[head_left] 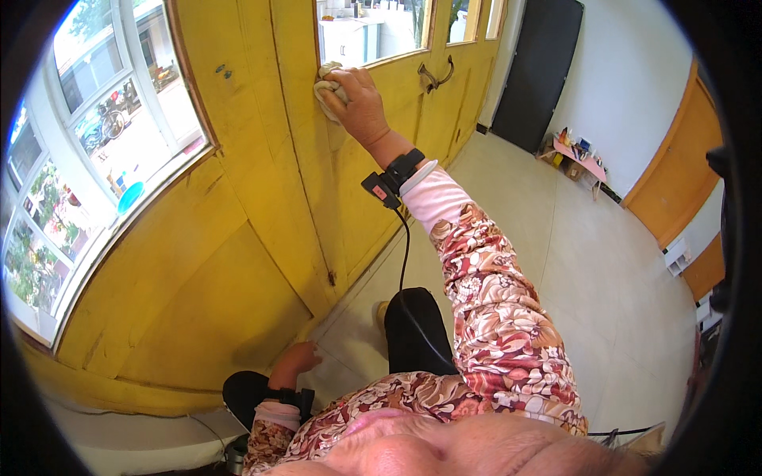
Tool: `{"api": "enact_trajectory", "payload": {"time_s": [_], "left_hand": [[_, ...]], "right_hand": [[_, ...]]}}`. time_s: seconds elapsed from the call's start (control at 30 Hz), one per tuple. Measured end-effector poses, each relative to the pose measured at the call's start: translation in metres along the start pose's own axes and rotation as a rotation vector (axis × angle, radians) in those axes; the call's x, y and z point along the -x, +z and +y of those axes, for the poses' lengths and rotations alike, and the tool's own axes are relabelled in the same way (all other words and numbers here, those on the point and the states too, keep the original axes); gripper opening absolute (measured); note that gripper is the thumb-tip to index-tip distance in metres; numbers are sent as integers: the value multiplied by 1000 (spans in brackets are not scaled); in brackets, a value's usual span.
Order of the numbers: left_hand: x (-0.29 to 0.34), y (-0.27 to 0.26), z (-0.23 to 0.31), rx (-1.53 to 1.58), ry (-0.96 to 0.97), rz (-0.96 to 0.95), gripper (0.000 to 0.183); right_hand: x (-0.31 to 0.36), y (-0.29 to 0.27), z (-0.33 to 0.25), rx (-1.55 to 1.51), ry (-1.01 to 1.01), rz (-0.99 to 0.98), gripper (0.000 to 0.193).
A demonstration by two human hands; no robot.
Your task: The person wipes the surface of a yellow wooden door with a white cloth. They systematically clean different sections of the door, moving from the lower panels to the upper areas and around the glass panes.
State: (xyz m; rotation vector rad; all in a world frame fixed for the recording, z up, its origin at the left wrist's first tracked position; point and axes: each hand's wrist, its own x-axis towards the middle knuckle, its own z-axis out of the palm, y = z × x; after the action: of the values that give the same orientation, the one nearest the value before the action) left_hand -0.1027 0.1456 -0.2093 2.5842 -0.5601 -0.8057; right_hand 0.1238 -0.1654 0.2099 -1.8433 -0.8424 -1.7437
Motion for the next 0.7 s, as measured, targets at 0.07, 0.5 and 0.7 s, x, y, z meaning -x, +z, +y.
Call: {"api": "enact_trajectory", "payload": {"time_s": [0.07, 0.5, 0.7], "left_hand": [[4, -1, -1, 63, -27, -19, 51], [-3, 40, -49, -90, 61, 22, 47], [-6, 66, -60, -55, 53, 14, 45]], "right_hand": [[2, -4, 7, 44, -29, -3, 26], [10, -31, 116, 258, 175, -100, 26], [15, -47, 164, 417, 357, -185, 33]]}}
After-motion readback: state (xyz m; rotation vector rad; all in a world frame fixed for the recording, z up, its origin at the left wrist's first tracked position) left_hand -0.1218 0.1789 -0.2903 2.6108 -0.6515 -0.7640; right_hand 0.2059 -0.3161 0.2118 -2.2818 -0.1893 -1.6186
